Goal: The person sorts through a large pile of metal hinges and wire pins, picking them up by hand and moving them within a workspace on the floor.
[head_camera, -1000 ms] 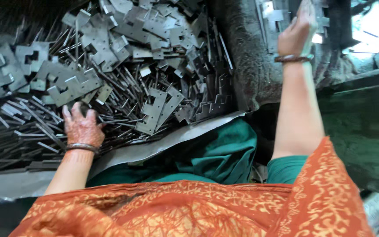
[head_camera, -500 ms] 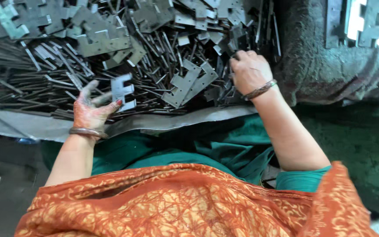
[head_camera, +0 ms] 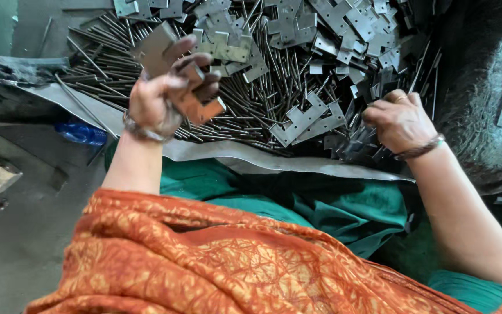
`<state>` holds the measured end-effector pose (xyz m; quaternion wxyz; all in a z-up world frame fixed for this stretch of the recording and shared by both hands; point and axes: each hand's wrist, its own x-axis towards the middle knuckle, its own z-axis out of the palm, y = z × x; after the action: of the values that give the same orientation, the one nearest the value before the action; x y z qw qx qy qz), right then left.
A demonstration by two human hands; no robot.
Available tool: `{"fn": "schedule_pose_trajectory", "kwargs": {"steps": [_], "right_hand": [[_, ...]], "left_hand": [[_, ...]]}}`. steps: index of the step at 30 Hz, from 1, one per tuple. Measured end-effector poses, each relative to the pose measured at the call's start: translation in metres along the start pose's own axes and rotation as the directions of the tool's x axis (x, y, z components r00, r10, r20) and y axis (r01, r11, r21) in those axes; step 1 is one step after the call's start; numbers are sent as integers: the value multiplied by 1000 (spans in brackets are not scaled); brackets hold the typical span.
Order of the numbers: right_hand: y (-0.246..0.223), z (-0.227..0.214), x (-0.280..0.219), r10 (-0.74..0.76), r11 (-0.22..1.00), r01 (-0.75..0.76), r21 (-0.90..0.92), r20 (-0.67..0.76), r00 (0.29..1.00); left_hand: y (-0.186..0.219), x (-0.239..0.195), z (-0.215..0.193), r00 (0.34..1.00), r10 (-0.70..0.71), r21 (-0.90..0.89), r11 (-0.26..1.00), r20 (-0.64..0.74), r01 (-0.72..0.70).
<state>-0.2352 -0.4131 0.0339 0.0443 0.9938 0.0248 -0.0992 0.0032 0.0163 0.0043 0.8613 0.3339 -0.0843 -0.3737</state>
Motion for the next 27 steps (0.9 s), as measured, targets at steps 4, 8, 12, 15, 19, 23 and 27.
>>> {"fn": "schedule_pose_trajectory", "kwargs": {"steps": [4, 8, 12, 15, 19, 23, 27], "right_hand": [[-5, -24, -20, 4, 975, 85, 208, -396, 918], [-12, -29, -49, 518, 435, -92, 896, -166, 839], [-9, -26, -82, 587, 87, 72, 994, -109, 802], [-9, -18, -90, 648, -190, 227, 955, -52, 760], [-15, 6, -66, 659, -721, 342, 602, 443, 608], [-47, 22, -31, 499, -772, 217, 597, 359, 789], [-87, -6, -7, 507, -325, 29, 945, 148, 849]], "left_hand": [[-55, 57, -13, 973, 130, 949, 229, 193, -219], [-117, 76, -43, 853, -289, 509, -702, 434, -498], [-134, 67, -63, 777, -257, 461, -683, 575, -566], [-127, 65, -67, 754, -226, 468, -666, 616, -582], [-125, 73, -61, 832, 57, 818, -232, 551, -526], [-128, 62, -37, 974, 96, 288, 957, -206, -33], [-136, 40, 21, 943, -274, -329, 922, -188, 203]]}}
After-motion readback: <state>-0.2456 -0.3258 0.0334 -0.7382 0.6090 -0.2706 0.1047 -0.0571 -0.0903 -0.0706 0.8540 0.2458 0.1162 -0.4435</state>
